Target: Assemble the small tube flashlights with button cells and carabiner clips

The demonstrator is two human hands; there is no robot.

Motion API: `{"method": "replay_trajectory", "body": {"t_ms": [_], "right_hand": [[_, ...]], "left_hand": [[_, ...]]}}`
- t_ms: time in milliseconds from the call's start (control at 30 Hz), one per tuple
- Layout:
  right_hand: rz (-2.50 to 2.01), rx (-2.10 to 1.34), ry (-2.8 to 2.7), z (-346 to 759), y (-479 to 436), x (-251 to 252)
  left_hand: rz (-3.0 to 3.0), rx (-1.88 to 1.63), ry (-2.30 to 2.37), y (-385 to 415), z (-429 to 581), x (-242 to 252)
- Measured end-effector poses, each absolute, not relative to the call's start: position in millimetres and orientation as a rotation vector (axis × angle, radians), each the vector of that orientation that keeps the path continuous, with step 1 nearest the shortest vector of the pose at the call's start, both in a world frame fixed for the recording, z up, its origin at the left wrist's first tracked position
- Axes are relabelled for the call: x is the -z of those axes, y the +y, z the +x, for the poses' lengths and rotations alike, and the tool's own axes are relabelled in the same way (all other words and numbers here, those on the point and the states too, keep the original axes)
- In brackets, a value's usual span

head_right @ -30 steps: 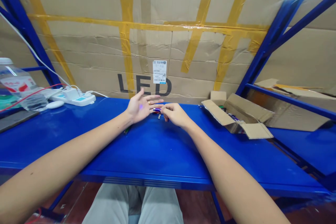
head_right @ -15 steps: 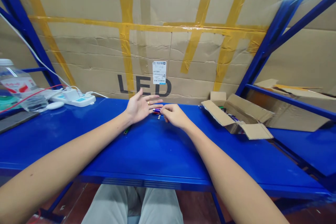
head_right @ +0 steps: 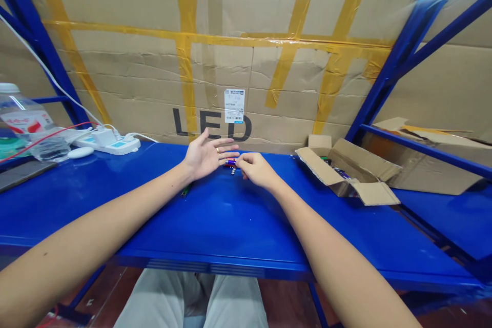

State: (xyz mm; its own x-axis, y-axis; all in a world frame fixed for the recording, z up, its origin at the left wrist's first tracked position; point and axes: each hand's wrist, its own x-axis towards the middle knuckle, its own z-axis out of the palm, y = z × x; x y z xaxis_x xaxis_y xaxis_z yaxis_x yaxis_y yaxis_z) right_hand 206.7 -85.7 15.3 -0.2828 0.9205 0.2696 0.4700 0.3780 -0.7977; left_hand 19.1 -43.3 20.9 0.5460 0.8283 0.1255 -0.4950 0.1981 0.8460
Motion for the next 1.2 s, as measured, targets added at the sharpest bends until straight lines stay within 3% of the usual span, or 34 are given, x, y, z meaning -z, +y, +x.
{"method": "replay_trajectory", "body": {"t_ms": [1200], "right_hand": [[-1.169, -0.774, -1.846, 206.0, -91.4, -20.1]], "left_hand": [[0.997, -0.933, 0.357, -38.3, 15.4, -17.3]]}}
